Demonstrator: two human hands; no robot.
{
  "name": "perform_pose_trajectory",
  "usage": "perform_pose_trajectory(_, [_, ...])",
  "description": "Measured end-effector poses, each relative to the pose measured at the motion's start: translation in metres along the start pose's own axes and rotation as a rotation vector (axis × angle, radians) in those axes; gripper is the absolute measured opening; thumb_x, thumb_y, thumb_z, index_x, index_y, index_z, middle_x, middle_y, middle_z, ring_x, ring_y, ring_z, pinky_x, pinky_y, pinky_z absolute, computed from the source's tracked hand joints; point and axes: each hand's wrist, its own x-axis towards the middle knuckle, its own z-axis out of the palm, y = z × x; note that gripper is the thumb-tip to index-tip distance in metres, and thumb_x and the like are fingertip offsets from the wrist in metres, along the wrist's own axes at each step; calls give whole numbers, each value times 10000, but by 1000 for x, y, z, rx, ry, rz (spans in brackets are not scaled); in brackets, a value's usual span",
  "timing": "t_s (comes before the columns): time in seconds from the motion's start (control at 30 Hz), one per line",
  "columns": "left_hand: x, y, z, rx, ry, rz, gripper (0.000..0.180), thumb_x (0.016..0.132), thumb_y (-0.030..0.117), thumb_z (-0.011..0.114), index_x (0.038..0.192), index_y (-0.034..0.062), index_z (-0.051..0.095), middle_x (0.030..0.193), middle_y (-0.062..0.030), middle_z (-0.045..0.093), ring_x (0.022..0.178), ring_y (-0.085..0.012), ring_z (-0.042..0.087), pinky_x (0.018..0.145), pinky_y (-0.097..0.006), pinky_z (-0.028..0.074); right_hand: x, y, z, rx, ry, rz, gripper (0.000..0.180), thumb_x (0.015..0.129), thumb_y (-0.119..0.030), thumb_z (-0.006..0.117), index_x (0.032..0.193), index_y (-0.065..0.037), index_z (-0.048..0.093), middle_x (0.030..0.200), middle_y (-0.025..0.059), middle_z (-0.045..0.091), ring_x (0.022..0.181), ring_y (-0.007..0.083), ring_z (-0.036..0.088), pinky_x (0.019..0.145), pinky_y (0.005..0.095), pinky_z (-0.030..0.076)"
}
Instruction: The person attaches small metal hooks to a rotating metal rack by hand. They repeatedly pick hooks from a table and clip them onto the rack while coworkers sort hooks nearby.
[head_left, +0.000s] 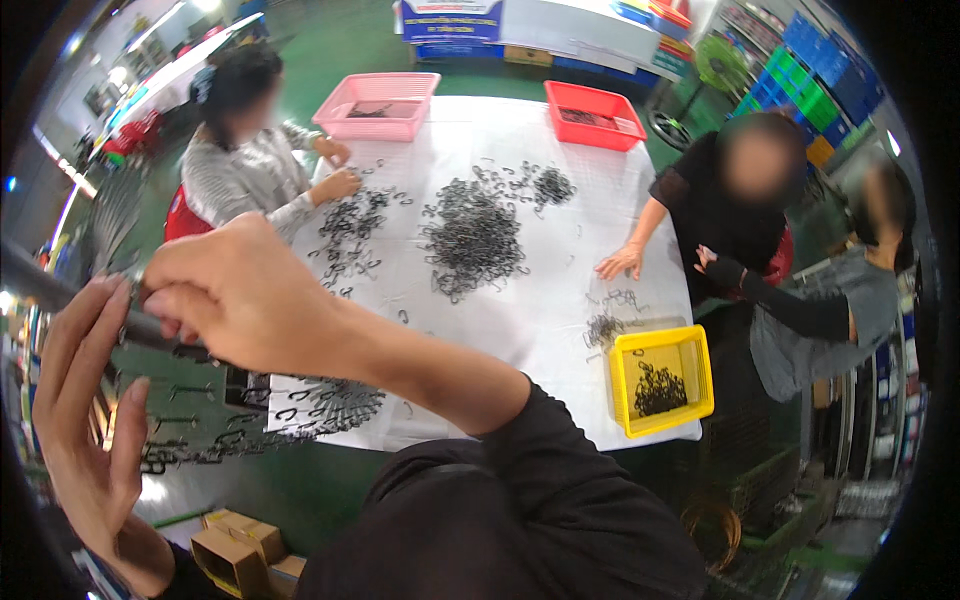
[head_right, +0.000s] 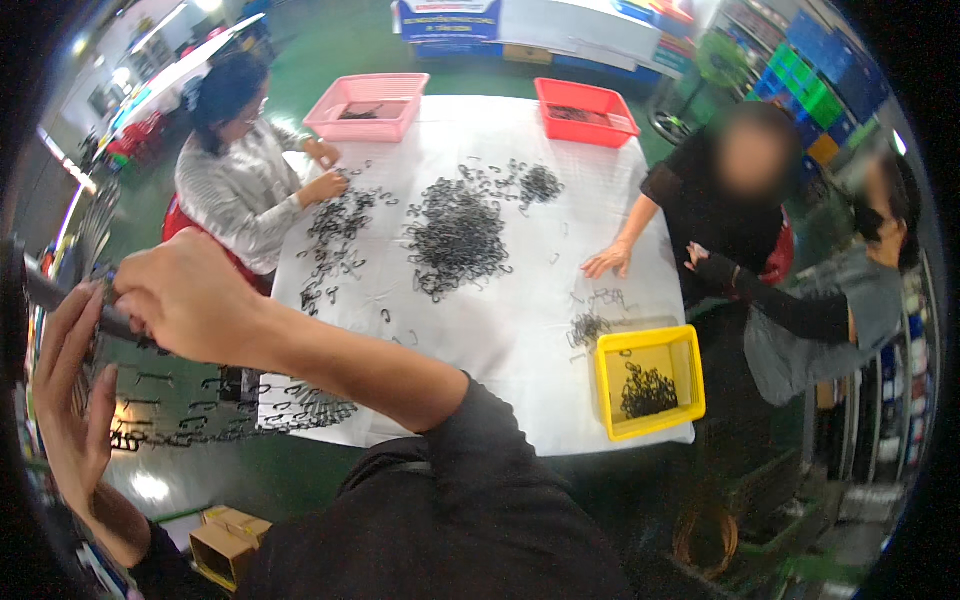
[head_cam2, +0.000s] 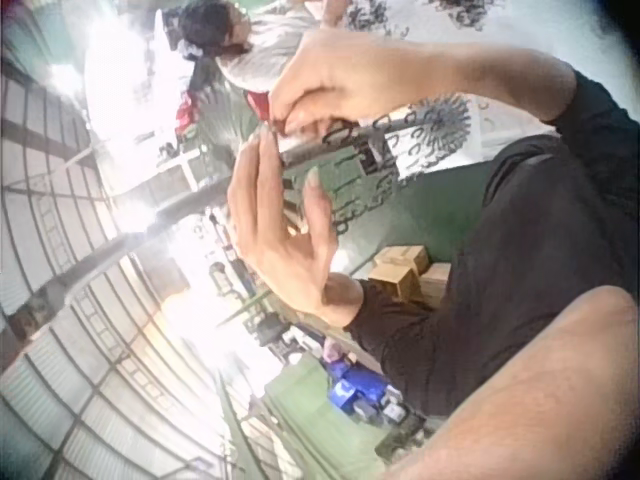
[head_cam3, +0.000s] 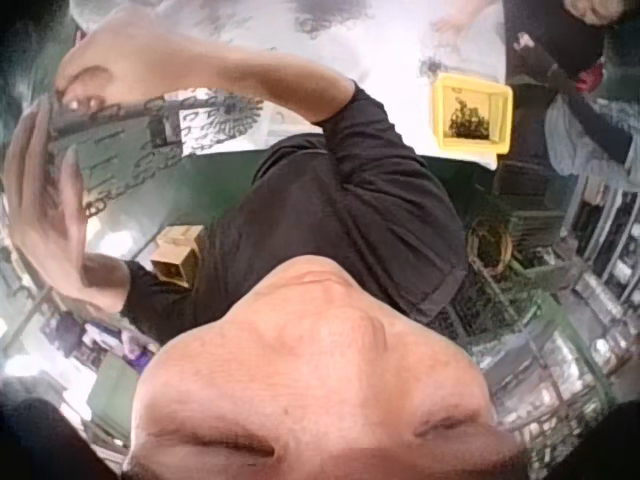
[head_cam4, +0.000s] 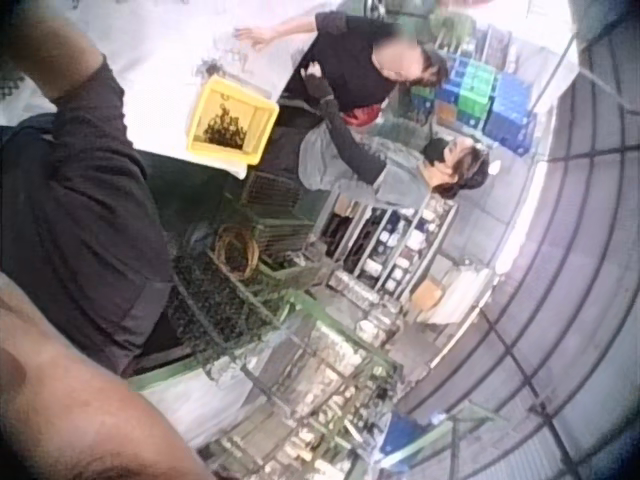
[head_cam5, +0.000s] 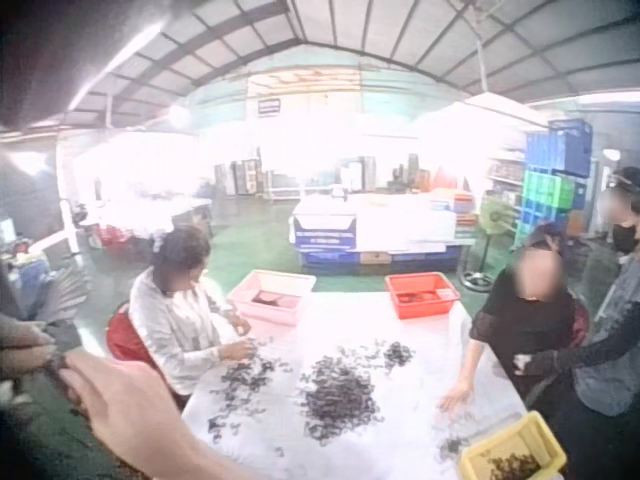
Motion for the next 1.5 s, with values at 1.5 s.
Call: perform_pose_trajectory(1.5, [-19,-22,2,-201,136,131,521,718,89,706,1221,19,589,1243,-173,565,1098,-363,585,917,-411,491,-5,-14,-2,177,107,224,107,897,24,576,969,82,629,778,78,645,701,122,621,662,241,504])
